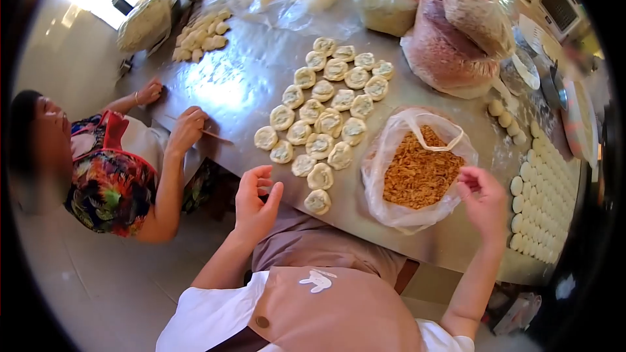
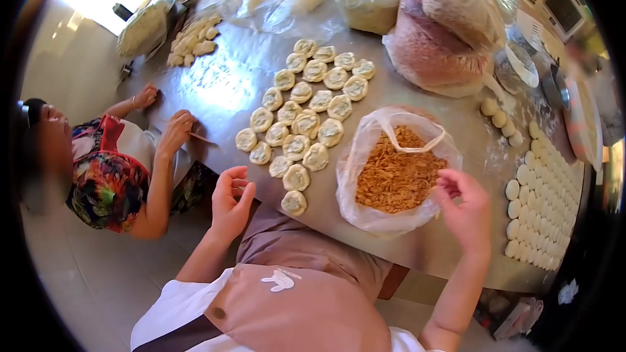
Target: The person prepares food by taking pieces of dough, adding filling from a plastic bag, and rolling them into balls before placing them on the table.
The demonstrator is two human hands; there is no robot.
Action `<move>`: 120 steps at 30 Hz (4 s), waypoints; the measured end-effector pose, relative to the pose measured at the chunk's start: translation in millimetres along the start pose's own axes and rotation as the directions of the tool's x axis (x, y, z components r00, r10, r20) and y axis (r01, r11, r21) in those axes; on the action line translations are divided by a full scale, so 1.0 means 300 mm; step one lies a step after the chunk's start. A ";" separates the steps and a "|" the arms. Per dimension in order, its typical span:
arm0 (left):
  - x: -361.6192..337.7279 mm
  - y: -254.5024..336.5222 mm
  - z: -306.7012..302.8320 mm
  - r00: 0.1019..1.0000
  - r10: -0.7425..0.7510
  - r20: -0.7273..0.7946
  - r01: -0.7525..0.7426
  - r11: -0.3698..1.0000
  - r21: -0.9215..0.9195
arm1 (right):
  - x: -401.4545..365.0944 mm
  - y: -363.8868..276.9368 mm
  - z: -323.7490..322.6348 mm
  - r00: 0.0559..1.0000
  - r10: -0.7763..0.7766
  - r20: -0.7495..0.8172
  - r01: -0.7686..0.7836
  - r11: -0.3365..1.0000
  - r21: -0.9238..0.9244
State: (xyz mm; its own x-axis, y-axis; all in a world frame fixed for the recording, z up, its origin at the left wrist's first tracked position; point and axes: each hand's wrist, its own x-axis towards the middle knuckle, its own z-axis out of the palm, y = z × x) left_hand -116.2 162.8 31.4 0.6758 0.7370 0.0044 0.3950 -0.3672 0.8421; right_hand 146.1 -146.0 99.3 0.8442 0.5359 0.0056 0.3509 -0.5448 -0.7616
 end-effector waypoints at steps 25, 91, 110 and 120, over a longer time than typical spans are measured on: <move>0.033 0.184 0.139 0.509 0.141 0.849 0.799 0.289 -0.527 | 0.051 -0.093 0.247 0.920 0.068 0.387 0.100 0.912 -0.397; 0.059 0.399 0.551 0.358 0.042 0.933 0.904 0.233 -0.358 | -0.026 -0.063 0.302 0.836 -0.500 -0.225 0.461 0.863 -0.206; 0.005 0.471 0.542 0.804 0.470 0.364 -0.058 0.672 -0.739 | 0.020 -0.142 0.333 0.827 0.425 -0.369 0.083 0.556 0.827; 0.069 0.471 0.509 0.723 0.674 0.149 -0.508 0.666 -0.547 | -0.044 -0.203 0.357 0.962 0.259 -0.086 -0.027 0.403 0.915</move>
State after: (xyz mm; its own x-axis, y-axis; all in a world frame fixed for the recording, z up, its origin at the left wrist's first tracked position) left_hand 48.7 39.5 68.1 0.8477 0.2012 0.4909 -0.4207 -0.3087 0.8530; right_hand 70.3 -50.6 76.1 0.9378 0.3192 -0.1366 -0.2523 0.3562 -0.8997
